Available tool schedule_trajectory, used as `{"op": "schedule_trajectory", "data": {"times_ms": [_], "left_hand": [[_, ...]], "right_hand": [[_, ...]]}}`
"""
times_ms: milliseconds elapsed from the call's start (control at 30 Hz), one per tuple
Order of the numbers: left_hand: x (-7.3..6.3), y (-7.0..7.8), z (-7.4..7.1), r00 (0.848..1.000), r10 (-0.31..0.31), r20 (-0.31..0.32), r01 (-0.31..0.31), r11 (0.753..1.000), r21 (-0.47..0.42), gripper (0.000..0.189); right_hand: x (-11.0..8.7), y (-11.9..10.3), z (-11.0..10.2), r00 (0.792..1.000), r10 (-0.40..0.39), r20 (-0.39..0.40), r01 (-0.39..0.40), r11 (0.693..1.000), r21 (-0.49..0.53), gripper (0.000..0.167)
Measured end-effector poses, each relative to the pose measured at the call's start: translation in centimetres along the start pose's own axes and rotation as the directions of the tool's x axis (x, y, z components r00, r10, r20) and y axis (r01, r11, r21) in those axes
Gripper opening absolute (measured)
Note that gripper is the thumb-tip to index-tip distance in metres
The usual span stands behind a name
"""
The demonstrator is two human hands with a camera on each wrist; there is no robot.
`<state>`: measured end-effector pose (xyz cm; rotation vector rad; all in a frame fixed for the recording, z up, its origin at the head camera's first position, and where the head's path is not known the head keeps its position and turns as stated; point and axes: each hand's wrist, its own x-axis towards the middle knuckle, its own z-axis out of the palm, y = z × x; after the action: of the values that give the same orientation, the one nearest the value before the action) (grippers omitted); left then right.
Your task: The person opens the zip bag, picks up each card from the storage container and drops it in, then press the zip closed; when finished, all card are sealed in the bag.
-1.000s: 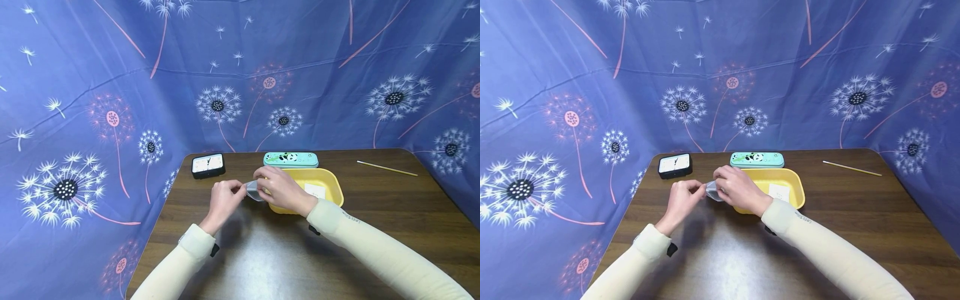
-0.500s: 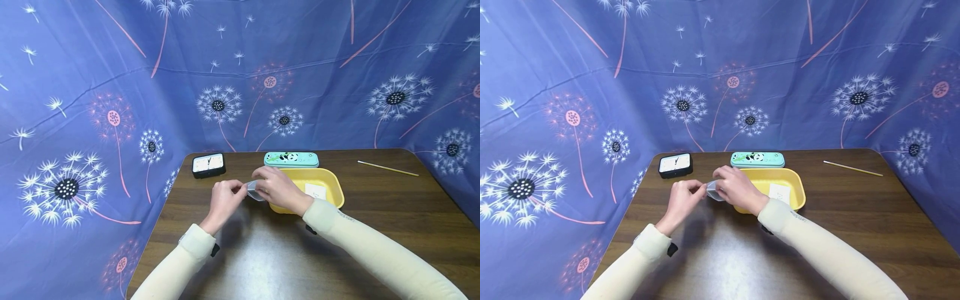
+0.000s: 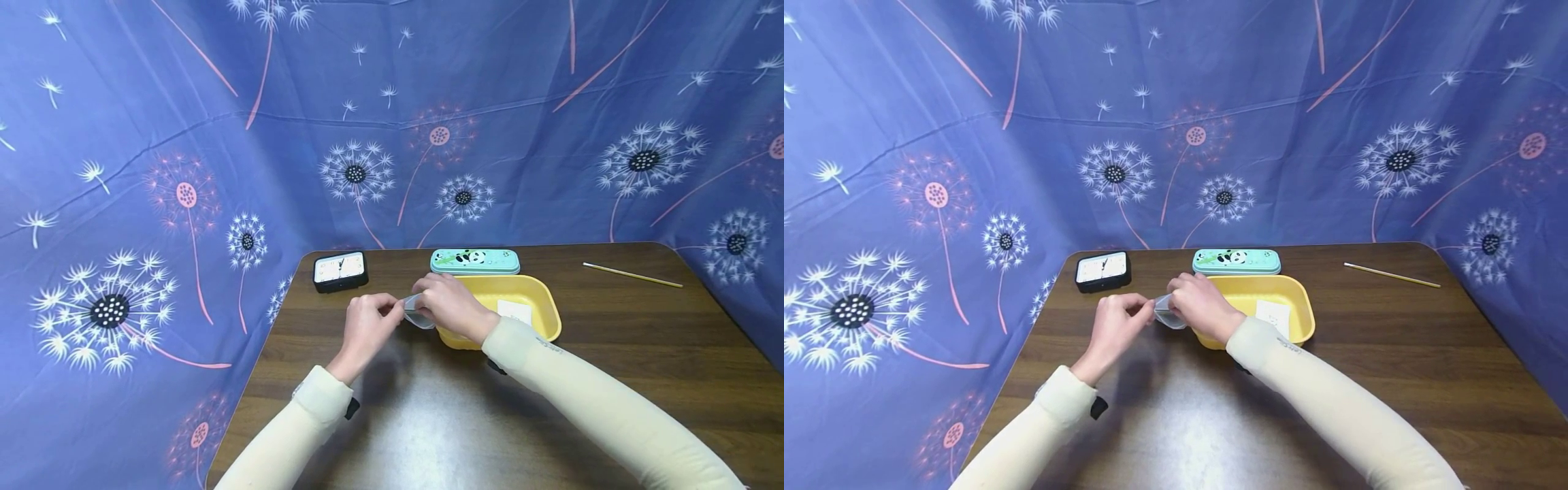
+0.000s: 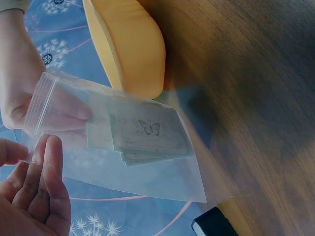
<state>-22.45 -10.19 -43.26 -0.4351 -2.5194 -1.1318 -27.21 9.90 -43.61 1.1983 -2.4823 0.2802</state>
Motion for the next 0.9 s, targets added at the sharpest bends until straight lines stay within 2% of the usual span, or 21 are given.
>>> {"op": "schedule_trajectory", "data": {"times_ms": [200, 433, 900], "left_hand": [[0.0, -0.1, 0.0, 1.0, -0.001, -0.009, 0.001, 1.0, 0.007, 0.018], [-0.1, -0.1, 0.0, 1.0, -0.006, -0.003, 0.006, 1.0, -0.002, 0.018], [-0.3, -0.6, -0.3, 1.0, -0.012, 0.003, 0.012, 1.0, -0.003, 0.018]], "right_hand": [[-0.1, 0.0, 0.2, 1.0, -0.006, 0.0, 0.006, 0.999, -0.035, 0.008], [-0.5, 0.3, 0.0, 0.999, -0.03, -0.019, 0.03, 0.999, -0.017, 0.008], [-2.2, 1.0, -2.0, 0.991, -0.088, -0.098, 0.092, 0.995, 0.036, 0.009]]}}
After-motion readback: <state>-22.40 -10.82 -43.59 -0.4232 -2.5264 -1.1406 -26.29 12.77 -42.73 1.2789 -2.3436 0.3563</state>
